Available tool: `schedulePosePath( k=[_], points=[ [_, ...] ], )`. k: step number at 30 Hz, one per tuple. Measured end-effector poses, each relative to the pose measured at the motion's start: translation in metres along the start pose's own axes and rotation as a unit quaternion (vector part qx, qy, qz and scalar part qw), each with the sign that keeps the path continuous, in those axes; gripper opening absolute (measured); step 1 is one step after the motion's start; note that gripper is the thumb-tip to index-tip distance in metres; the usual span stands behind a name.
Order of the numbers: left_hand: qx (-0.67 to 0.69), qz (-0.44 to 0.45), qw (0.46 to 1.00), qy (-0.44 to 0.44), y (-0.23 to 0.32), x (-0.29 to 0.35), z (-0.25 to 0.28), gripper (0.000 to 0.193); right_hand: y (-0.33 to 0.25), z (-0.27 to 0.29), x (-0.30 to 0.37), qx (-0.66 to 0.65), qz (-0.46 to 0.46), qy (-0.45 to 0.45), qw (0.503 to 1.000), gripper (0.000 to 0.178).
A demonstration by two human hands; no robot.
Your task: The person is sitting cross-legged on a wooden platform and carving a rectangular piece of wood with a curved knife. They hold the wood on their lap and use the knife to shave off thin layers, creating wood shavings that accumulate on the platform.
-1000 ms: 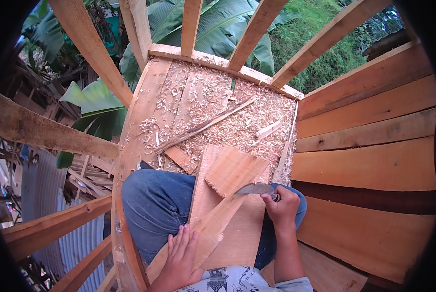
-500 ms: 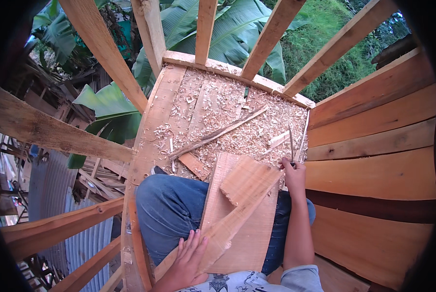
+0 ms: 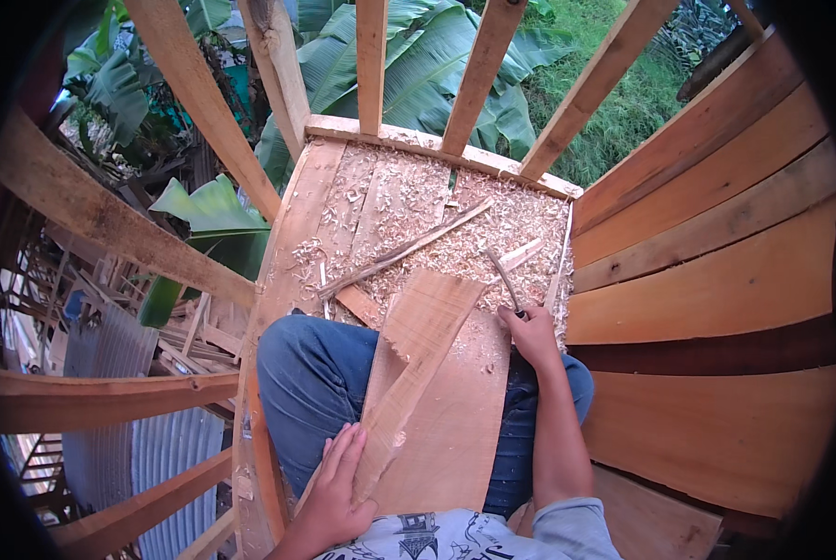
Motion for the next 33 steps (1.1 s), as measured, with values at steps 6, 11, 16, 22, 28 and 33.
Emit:
schedulePosePath(
  k=[6,11,16,22,28,33],
  points=[
    [-0.030,0.002,0.999,0.019,-0.006,0.017,-0.009,0.082,0.001,0.005,0.016,0.057,0.004,0.004,0.998,0.041],
    [0.002,-0.011,1.000,0.016,-0.007,0.020,-0.007,0.081,-0.027,0.020,0.050,0.025,0.010,0.126,0.992,0.041],
    [0.020,-0.009,1.000,0.022,-0.005,0.024,-0.004,0.083,-0.077,0.006,0.123,-0.009,0.135,0.038,0.990,0.046],
    [0.017,0.004,1.000,0.005,-0.007,0.014,-0.004,0.083,-0.102,-0.038,0.139,0.206,0.145,-0.029,0.967,0.054],
    [-0.020,-0.007,1.000,-0.011,-0.007,0.004,-0.005,0.083,-0.112,-0.023,0.124,0.305,0.203,0.039,0.930,0.063],
    [-0.041,-0.010,0.999,-0.007,-0.011,0.002,-0.007,0.084,-0.094,0.011,0.094,0.322,0.177,0.104,0.924,0.064]
  ],
)
Point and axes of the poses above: each hand's wrist, its own x-axis away from the middle knuckle, its own z-axis out of the back of the hand, y = z × x, the point moved 10 cm from there along -x, towards the middle knuckle, and after that the axes turned 7 degrees about -y, right-handed, at the moved point
